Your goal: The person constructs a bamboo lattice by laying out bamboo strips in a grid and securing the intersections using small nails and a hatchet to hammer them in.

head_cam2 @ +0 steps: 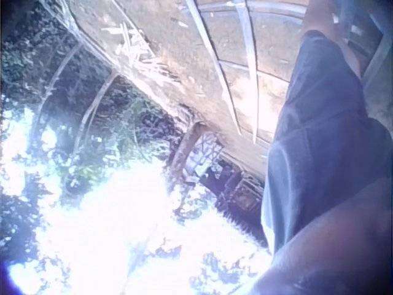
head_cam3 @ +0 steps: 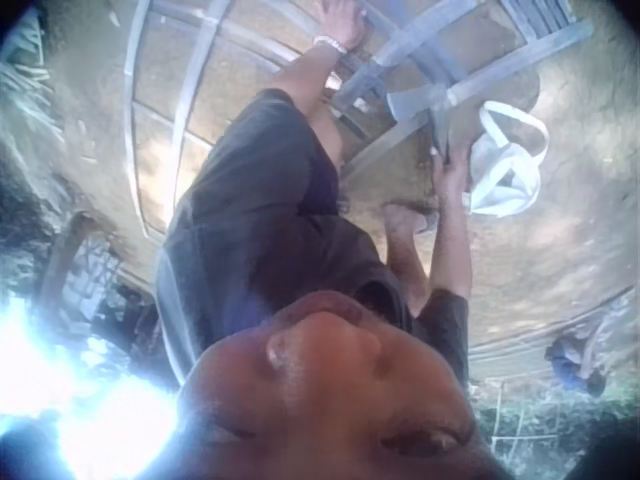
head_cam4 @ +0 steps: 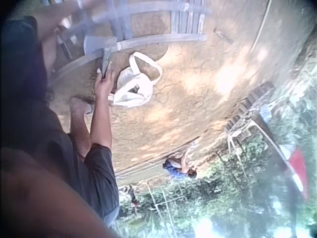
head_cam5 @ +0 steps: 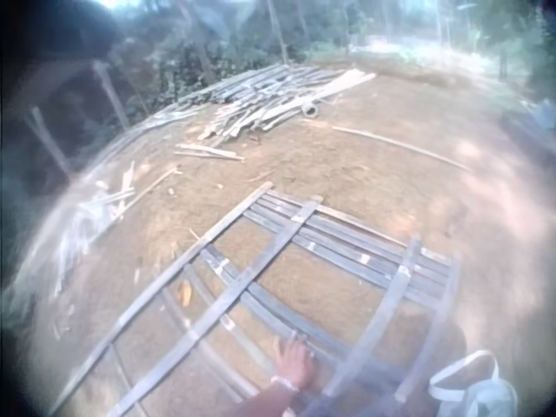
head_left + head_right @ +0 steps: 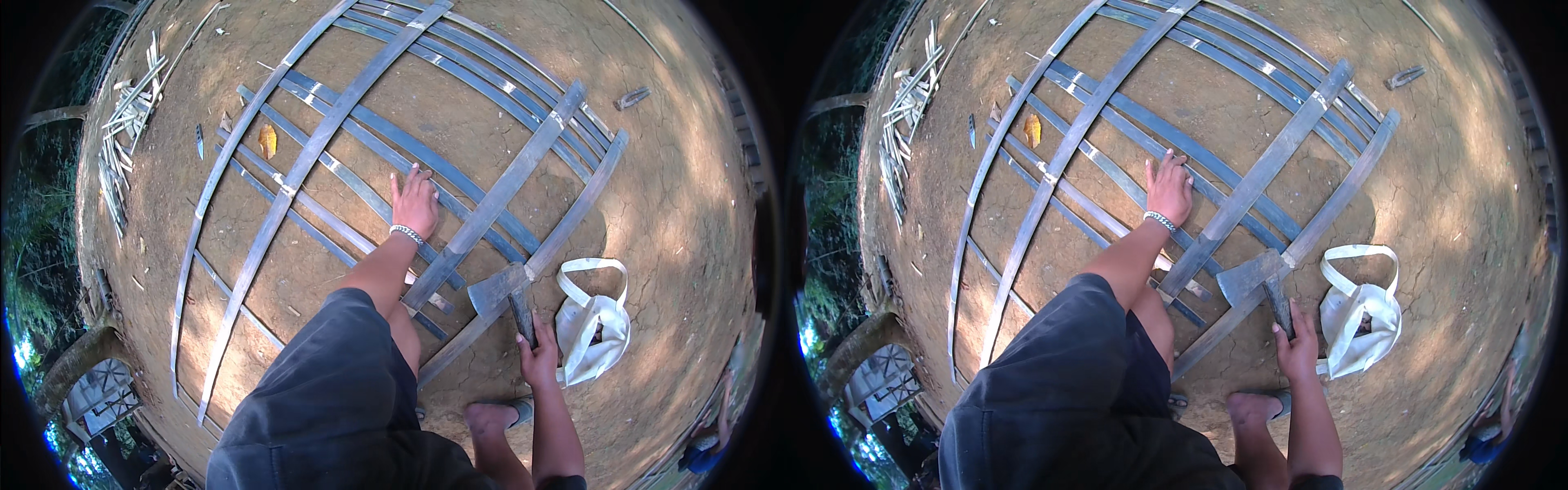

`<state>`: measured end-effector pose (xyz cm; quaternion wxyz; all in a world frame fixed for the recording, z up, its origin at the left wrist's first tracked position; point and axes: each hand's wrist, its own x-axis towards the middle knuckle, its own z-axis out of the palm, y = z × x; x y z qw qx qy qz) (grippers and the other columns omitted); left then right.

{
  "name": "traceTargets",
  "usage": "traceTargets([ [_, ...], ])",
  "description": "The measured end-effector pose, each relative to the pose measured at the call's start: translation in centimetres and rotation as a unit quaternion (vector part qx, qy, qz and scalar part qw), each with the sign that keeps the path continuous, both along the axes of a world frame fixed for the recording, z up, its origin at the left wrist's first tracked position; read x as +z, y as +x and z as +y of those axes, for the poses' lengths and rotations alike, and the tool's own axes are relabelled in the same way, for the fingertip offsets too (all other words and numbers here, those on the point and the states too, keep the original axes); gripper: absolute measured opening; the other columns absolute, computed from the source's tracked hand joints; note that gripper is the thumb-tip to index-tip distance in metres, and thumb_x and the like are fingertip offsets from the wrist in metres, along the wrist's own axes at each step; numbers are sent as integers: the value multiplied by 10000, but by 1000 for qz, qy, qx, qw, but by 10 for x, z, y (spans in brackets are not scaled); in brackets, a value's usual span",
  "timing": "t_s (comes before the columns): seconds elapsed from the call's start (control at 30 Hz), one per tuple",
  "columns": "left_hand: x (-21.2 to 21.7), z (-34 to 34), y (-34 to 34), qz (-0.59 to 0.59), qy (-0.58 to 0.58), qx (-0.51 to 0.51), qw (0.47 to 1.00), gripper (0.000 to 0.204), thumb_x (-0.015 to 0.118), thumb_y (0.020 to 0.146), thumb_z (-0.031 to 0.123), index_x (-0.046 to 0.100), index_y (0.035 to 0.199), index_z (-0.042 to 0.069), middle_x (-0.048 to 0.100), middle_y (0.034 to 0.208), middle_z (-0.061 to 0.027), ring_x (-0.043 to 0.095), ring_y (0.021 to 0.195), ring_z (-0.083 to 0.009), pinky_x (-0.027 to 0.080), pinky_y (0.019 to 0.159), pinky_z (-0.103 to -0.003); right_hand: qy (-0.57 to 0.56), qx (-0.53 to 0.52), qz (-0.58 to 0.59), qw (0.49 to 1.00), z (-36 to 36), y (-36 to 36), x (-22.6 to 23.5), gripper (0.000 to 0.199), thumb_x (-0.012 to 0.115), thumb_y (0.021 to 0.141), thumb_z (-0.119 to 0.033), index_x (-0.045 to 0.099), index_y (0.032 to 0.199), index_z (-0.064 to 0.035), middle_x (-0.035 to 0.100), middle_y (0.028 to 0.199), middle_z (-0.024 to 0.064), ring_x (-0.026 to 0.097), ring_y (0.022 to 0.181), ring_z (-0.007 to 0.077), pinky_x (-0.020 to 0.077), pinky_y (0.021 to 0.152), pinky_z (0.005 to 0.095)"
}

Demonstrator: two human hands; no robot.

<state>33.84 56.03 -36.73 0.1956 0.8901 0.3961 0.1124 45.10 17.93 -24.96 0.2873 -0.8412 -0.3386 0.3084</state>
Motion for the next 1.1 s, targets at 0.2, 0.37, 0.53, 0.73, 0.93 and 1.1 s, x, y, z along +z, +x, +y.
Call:
traceTargets([
  [0.2, 2, 23, -8, -7, 53, -90, 995, 156, 604, 970, 145, 592, 1119, 100, 605, 1300, -68, 469, 1411, -280, 208, 1217, -620, -43, -40, 69, 996, -22, -23, 7, 626, 752, 905, -145, 538, 1483, -34, 638, 1159, 231, 644, 1069, 403, 505, 969, 419],
  [0.37, 1, 32, -12, -29, 32, -98, 994, 131, 607, 973, 154, 590, 1093, 104, 625, 1301, -62, 495, 1390, -263, 239, 1180, -572, -37, -74, 195, 977, -8, -30, -1, 581, 706, 962, -201, 528, 1486, -25, 656, 1252, 229, 641, 1152, 368, 468, 1045, 422],
  [0.53, -6, 63, -26, -49, 65, -36, 996, 112, 602, 973, 134, 585, 1075, 91, 632, 1360, -74, 494, 1407, -276, 236, 1204, -579, -32, -82, 353, 932, 61, -21, 11, 578, 655, 1006, -226, 449, 1522, -66, 671, 1026, 95, 672, 869, 171, 542, 808, 331],
  [0.73, -4, 60, -22, -83, 47, -4, 995, 121, 649, 927, 94, 600, 1032, 60, 622, 1389, -100, 474, 1428, -324, 311, 1221, -532, 17, -31, 349, 937, 187, -4, -1, 541, 628, 1030, -242, 438, 1507, -73, 647, 942, 49, 620, 720, 121, 516, 644, 302],
  [0.93, 0, 59, -28, -124, 73, -46, 989, 97, 698, 886, 99, 643, 956, 60, 679, 1313, -75, 538, 1360, -318, 419, 1122, -500, -6, 19, 346, 938, 287, 30, -28, 480, 597, 1041, -220, 461, 1461, -31, 677, 957, 72, 631, 686, 136, 535, 626, 330],
  [1.1, 3, 59, -31, -139, 63, -50, 987, 133, 712, 827, 97, 658, 947, 77, 705, 1237, -61, 587, 1249, -301, 453, 1037, -481, 30, 44, 392, 918, 353, 25, -17, 345, 566, 1050, -188, 508, 1343, -15, 684, 912, 78, 637, 642, 144, 536, 607, 315],
])
